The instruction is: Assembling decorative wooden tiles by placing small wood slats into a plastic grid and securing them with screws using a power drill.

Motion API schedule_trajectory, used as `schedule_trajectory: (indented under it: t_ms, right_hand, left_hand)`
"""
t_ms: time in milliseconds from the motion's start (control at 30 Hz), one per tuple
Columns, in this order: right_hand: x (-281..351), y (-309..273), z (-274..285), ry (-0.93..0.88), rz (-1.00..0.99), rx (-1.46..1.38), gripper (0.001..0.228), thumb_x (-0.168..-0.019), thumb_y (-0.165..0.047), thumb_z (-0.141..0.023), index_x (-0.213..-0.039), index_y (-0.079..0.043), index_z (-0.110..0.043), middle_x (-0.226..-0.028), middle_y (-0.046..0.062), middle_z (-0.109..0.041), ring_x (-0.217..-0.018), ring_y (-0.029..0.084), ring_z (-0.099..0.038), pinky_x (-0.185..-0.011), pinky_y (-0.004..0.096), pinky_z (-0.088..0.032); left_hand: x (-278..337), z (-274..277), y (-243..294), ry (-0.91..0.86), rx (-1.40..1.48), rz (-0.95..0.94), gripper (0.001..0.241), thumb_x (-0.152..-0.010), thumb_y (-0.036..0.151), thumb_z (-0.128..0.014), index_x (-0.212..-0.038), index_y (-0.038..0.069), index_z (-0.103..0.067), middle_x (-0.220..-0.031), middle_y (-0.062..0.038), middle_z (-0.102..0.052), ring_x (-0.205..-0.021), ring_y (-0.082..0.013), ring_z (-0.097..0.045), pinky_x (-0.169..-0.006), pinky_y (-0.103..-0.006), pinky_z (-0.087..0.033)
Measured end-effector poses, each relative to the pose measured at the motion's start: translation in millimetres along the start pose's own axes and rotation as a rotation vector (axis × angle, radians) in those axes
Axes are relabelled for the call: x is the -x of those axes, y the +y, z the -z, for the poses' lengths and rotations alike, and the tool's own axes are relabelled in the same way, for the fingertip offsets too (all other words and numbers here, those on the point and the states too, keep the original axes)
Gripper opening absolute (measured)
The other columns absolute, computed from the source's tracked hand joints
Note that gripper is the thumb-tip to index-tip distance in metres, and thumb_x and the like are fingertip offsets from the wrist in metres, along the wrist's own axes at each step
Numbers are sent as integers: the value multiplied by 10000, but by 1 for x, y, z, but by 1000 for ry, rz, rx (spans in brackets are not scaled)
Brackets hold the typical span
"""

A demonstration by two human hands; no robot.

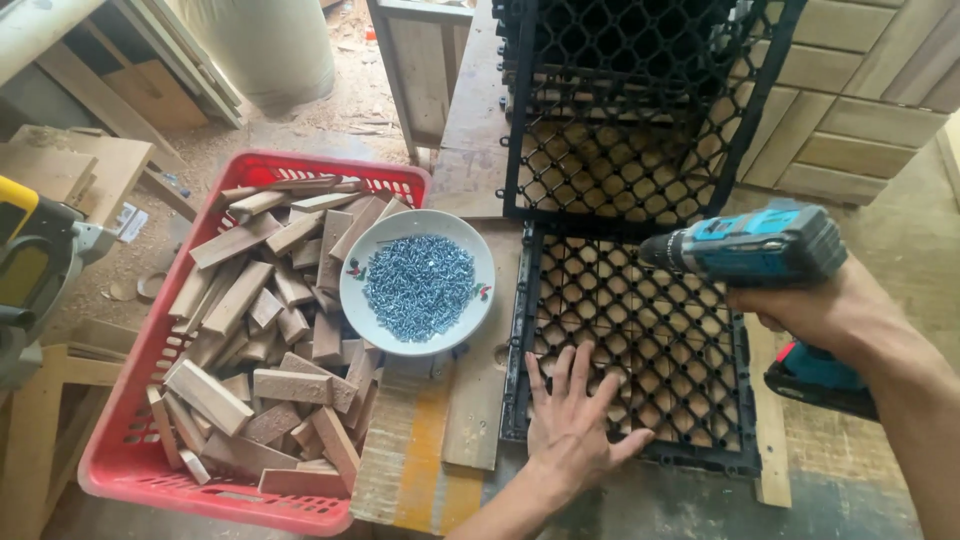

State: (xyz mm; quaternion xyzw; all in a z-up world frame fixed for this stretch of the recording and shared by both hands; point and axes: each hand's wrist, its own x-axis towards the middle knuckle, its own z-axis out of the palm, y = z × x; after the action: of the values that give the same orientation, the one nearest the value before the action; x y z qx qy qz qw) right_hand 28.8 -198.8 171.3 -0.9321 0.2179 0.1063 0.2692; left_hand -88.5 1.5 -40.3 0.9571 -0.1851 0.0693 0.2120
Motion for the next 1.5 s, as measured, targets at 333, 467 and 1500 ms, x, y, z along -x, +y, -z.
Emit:
schedule_trajectory:
  t_ms: [333, 467, 1500]
  right_hand:
    - [-1, 46, -25, 28, -66, -247, 158, -764, -129, -888, -856, -35, -799, -724, 173, -726, -684, 259, -641, -721, 404, -502]
    - [-20, 99, -50, -86, -126, -587, 206, -696, 26, -898, -865, 41, -781, -742, 229, -731, -674, 320, -642, -706, 413, -506]
    - [25, 38, -31, 462, -207, -1144, 153, -839, 69, -795, -886, 153, -675, -689, 274, -592, -533, 329, -532, -599, 357, -485]
  left_hand:
    - [-153, 64, -73, 529, 360, 91, 326, -952, 334, -642, -1115, 52, -652, -1151, -107, -655, -1102, -236, -596, -1018, -355, -471]
    - [-227, 78, -117, 422, 517, 422, 493, -904, 371, -679, -1285, 86, -554, -1331, -132, -583, -1282, -297, -503, -1119, -468, -391]
    - [-333, 149, -143, 569, 1474, 580, 377, -886, 441, -735, -973, 91, -623, -666, -9, -589, -546, -108, -546, -455, -270, -474]
